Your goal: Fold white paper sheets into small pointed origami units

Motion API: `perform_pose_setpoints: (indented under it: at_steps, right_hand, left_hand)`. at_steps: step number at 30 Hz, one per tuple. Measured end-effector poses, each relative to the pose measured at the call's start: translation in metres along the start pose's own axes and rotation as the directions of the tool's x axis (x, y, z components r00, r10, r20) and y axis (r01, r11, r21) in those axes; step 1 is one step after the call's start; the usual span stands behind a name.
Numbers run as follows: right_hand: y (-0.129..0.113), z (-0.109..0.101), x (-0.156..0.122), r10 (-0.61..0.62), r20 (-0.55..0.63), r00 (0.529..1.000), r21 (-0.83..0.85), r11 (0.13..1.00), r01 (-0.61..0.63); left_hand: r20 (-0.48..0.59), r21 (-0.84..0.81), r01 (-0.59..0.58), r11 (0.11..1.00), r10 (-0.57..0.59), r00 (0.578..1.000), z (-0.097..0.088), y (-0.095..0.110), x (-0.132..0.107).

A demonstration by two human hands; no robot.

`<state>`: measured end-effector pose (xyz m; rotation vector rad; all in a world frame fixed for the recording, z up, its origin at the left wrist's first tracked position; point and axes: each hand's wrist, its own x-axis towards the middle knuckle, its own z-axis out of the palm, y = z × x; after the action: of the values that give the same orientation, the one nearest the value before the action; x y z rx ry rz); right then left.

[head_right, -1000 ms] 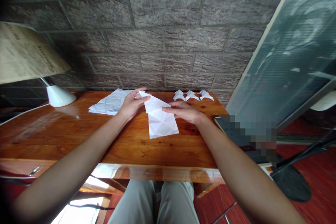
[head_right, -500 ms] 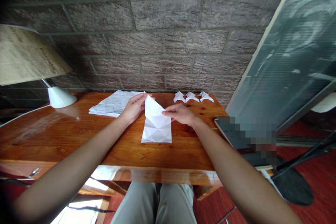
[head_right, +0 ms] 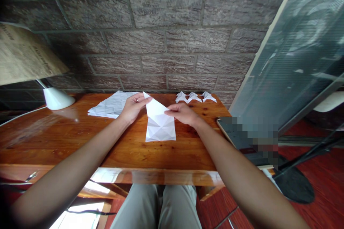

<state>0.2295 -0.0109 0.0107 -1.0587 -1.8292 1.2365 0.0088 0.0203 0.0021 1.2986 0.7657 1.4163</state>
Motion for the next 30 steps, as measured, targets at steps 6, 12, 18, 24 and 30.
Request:
perform_pose_setpoints:
  at_steps: [6, 12, 18, 24, 30]
  right_hand:
    - [0.000, 0.007, 0.000, 0.009, 0.027, 1.000, 0.014, 1.000, -0.010]
    - [-0.003, 0.015, 0.003, 0.005, 0.041, 0.999, 0.040, 0.999, -0.007]
    - [-0.002, 0.014, 0.001, 0.049, 0.118, 0.992, 0.034, 0.998, -0.053]
    - [-0.001, 0.011, 0.003, 0.065, 0.113, 0.991, 0.022, 0.997, -0.068]
    - [0.007, 0.001, 0.004, 0.047, -0.103, 0.994, -0.047, 0.998, -0.052]
  left_hand:
    - [0.076, 0.090, 0.118, 0.989, -0.125, 0.989, 0.008, -0.005, -0.008]
    - [-0.003, 0.041, 0.051, 0.998, -0.051, 0.999, 0.011, -0.009, -0.006]
    - [-0.095, -0.005, -0.011, 1.000, 0.010, 0.995, 0.007, -0.006, -0.001]
    - [-0.150, -0.009, -0.029, 1.000, 0.027, 0.988, 0.004, -0.009, 0.004]
    - [-0.152, 0.005, -0.011, 1.000, 0.012, 0.988, 0.000, -0.006, 0.005]
